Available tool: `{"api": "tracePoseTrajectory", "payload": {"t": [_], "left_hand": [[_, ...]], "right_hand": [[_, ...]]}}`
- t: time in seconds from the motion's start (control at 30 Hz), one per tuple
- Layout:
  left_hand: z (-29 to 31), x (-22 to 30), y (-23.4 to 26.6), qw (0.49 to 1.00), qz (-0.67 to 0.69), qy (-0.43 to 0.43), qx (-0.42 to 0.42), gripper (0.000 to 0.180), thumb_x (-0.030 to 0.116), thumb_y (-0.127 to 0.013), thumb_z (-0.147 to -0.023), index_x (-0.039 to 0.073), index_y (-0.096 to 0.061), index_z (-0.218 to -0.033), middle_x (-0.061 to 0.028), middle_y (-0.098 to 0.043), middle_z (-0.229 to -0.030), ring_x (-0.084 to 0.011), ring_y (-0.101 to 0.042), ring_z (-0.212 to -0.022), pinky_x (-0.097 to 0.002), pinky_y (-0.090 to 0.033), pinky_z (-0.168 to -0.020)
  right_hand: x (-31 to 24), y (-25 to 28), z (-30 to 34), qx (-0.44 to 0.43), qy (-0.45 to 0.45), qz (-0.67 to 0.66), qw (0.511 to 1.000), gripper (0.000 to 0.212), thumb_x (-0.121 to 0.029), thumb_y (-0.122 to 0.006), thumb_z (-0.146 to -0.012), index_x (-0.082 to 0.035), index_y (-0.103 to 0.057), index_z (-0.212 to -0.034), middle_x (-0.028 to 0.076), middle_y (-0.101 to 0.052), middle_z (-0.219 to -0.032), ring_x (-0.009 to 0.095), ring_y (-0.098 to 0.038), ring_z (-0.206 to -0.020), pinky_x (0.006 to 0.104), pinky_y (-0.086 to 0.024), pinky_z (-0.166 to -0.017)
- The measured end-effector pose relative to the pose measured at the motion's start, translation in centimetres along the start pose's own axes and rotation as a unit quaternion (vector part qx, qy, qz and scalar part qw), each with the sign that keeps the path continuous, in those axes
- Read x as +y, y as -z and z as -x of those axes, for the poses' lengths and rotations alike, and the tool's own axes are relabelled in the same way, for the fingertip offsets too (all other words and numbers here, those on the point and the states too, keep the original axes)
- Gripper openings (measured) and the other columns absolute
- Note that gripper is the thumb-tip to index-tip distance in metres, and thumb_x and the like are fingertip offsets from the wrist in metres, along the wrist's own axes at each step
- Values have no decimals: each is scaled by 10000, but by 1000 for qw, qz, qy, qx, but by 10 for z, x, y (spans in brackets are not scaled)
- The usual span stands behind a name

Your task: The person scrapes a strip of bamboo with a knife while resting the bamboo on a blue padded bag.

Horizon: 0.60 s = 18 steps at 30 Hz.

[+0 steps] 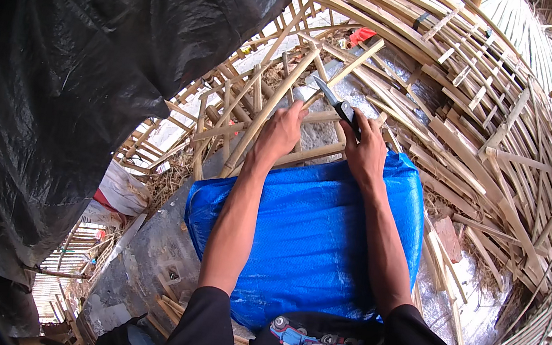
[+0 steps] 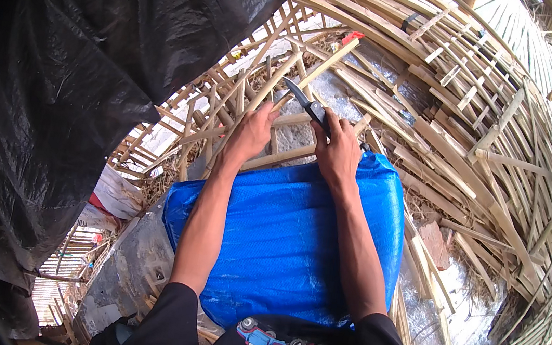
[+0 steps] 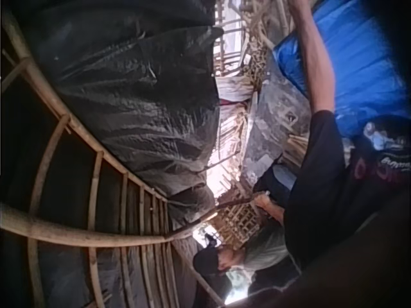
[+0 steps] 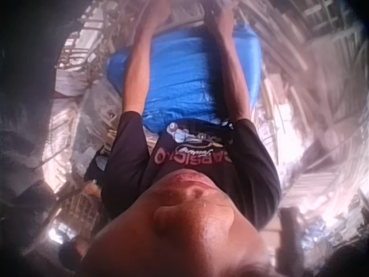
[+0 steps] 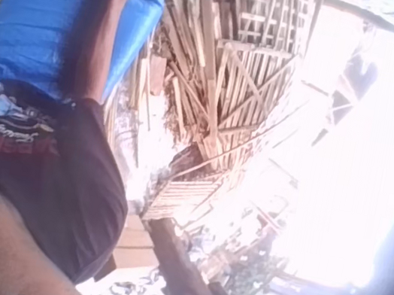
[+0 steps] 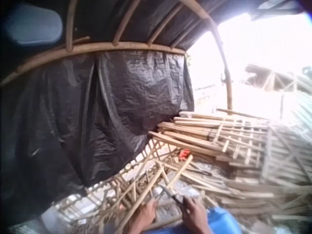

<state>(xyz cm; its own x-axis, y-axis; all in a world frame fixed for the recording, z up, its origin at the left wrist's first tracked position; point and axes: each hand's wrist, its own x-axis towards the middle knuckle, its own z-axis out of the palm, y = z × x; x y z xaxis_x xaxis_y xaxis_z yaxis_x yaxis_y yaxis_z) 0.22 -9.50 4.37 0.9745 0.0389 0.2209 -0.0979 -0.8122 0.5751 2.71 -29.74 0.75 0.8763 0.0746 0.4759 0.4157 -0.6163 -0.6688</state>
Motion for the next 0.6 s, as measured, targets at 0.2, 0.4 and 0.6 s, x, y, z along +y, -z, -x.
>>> {"api": "tracePoseTrajectory", "payload": {"t": [0.2, 0.4, 0.6], "left_hand": [[-1, -2, -10, 998, -58, -29, 5, 128, 132, -489, -1023, 11, -528, -1034, -297, -691, -926, -503, -662, -898, -584, -531, -694], [-1, -8, -17, 998, -56, -36, 3, 138, 143, -487, -1030, 11, -529, -1030, -299, -687, -898, -499, -666, -884, -588, -533, -686], [-3, -12, -23, 997, -46, -64, 26, 141, 145, -474, -1034, 17, -530, -1047, -291, -692, -897, -492, -672, -886, -580, -543, -692]], "right_hand": [[19, 5, -12, 21, -111, 6, 994, 435, -380, -661, -965, -112, -643, -1307, 211, -673, -1105, 413, -674, -992, 483, -531, -817], [22, 0, -9, 25, -110, -5, 994, 438, -400, -665, -961, -120, -643, -1297, 235, -675, -1078, 444, -671, -972, 504, -528, -808], [21, 0, -8, 68, -89, -6, 994, 424, -387, -647, -973, -118, -641, -1301, 227, -674, -1059, 427, -670, -962, 499, -520, -802]]}}
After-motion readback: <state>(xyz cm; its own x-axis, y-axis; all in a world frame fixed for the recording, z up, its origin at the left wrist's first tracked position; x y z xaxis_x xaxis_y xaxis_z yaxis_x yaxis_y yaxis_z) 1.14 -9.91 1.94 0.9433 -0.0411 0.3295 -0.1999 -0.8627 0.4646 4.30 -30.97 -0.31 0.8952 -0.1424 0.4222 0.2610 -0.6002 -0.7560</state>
